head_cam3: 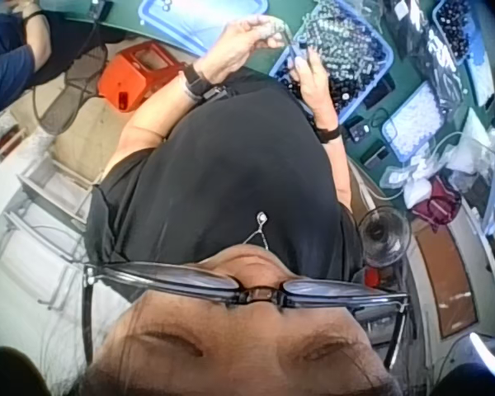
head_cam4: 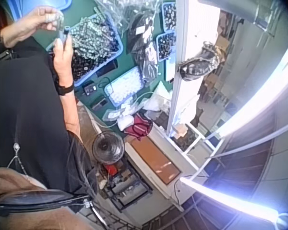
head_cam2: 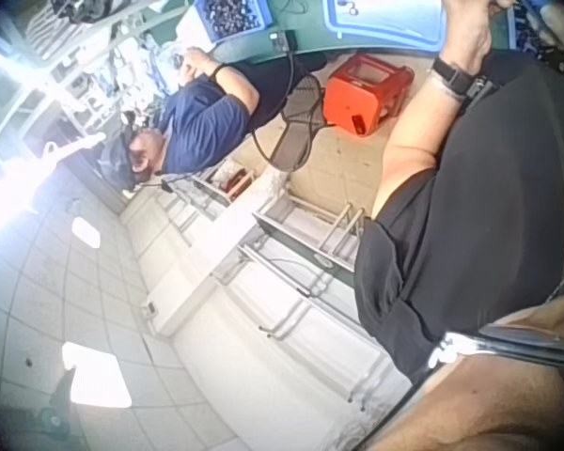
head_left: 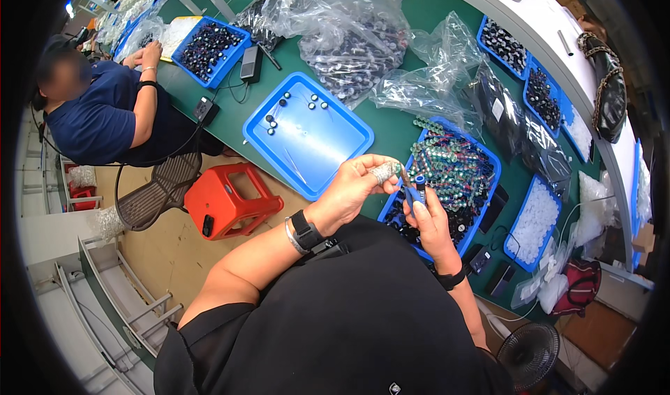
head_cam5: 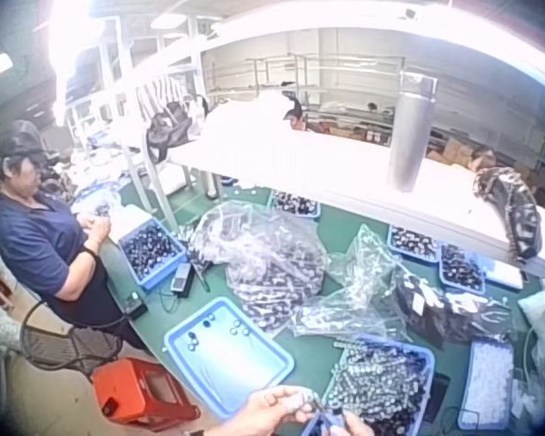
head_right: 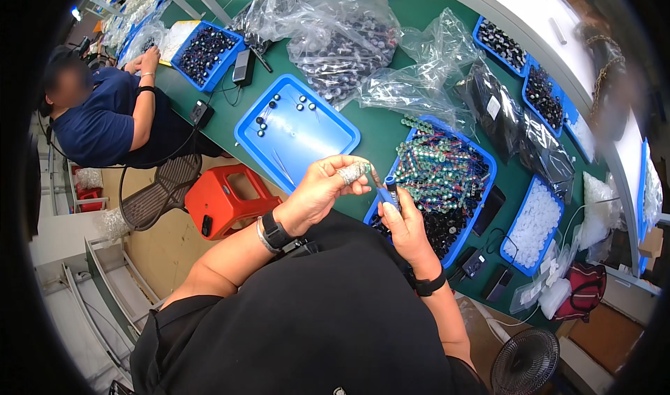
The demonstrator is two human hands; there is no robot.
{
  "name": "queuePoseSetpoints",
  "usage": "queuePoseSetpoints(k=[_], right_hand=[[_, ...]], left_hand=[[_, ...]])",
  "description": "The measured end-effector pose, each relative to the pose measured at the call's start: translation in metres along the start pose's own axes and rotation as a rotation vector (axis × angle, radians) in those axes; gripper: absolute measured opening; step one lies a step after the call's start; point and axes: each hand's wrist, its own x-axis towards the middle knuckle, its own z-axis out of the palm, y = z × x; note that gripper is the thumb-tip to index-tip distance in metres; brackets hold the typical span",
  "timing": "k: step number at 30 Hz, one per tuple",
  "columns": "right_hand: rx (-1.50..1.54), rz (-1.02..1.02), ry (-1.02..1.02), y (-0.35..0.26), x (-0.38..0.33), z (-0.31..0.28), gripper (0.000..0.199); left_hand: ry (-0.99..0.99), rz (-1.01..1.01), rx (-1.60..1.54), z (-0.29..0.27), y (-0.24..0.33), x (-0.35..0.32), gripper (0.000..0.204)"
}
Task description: The person sits at a green workbench and repeatedly picks up small cylindrical components from a blue tray. They use a handheld tool to press or adjust the top of each component before placing it into a separate blue tray. The process is repetitive and involves handling individual units one at a time.
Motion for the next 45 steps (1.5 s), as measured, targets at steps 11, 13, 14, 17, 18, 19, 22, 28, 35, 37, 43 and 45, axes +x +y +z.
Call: queuePoseSetpoints(k=[11, 13, 14, 17, 18, 19, 22, 28, 35, 37, 43, 45], right_hand=[[-0.930, -0.355, 0.294, 0.010, 0.015, 0.002, 0.031], [-0.813, -0.234, 0.251, 0.010, 0.016, 0.001, 0.035], [-0.627, -0.165, 0.202, 0.012, 0.018, 0.002, 0.036], [-0.105, 0.023, 0.047, 0.013, 0.025, 0.002, 0.038], [0.050, 0.075, -0.009, 0.008, 0.026, -0.001, 0.038], [0.204, 0.128, -0.064, 0.005, 0.026, -0.003, 0.039], [0.433, 0.184, -0.204, 0.001, 0.026, -0.006, 0.041], [0.467, 0.220, -0.157, -0.004, 0.023, 0.000, 0.037], [0.236, 0.162, 0.131, 0.010, 0.026, -0.004, 0.032], [0.188, 0.145, 0.166, 0.003, 0.026, -0.003, 0.032], [0.121, 0.099, 0.185, 0.000, 0.018, -0.005, 0.030], [0.076, 0.109, 0.229, 0.002, 0.018, -0.003, 0.029]], left_hand=[[0.040, 0.073, 0.012, 0.000, -0.004, -0.002, 0.017], [0.017, 0.034, -0.067, -0.004, -0.004, 0.001, 0.017], [0.029, 0.025, -0.094, -0.006, -0.005, 0.001, 0.017], [0.059, 0.006, -0.155, -0.010, -0.008, 0.001, 0.017], [0.069, 0.003, -0.161, -0.011, -0.007, 0.001, 0.017], [0.078, -0.001, -0.168, -0.012, -0.008, 0.001, 0.017], [0.082, -0.006, -0.166, -0.013, -0.008, 0.002, 0.018], [0.094, -0.026, -0.160, -0.013, -0.005, -0.001, 0.017], [0.089, -0.082, -0.117, -0.018, -0.008, 0.005, 0.016], [0.076, -0.113, -0.087, -0.014, -0.010, 0.003, 0.016], [-0.117, -0.044, 0.046, -0.002, -0.020, 0.008, 0.019], [-0.200, -0.095, -0.044, 0.001, -0.021, 0.010, 0.021]])
